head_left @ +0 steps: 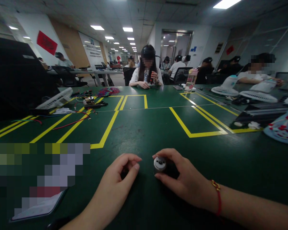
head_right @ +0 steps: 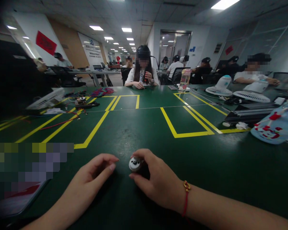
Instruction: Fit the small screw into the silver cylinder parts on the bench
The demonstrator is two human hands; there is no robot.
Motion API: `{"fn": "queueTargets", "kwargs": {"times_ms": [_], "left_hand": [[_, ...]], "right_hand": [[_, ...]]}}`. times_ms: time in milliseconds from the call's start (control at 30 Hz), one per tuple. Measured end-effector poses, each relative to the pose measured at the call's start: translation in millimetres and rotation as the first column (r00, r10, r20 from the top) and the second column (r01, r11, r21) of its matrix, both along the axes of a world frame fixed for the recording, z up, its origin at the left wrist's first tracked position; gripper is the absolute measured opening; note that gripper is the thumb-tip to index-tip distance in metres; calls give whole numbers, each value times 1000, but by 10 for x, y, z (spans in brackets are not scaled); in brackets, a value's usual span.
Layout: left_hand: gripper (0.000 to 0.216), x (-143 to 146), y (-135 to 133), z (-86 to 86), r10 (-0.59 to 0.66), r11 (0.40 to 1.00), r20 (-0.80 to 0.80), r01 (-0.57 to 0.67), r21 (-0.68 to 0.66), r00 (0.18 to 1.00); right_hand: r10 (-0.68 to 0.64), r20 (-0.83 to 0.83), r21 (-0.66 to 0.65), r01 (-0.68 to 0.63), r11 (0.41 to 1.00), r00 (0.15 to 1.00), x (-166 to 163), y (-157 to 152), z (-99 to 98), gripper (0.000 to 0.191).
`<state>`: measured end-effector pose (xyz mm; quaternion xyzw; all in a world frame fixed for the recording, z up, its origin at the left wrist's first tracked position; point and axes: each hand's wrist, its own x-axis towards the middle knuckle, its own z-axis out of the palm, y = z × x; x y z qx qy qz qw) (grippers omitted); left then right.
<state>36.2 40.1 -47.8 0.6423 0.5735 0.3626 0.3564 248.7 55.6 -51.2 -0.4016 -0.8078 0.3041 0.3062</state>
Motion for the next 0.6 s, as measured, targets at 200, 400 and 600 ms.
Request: {"fn": "queueTargets", "kwargs": {"times_ms": [200,400,600], "left_hand": [[24,218,2,189,-231,965,-97,241,105,968],[13,357,116,258,-218,964,-29,220,147,975],[12,155,206,296,-110,986,-5,110,127,994]], "right_hand": [[-23,-99,-72,16,997,995,25,25,-18,52],[-43,-93,-92,35,995,995,14,37,-19,46],[-67,4,-57,67,996,998,39,37,-14,41]]}}
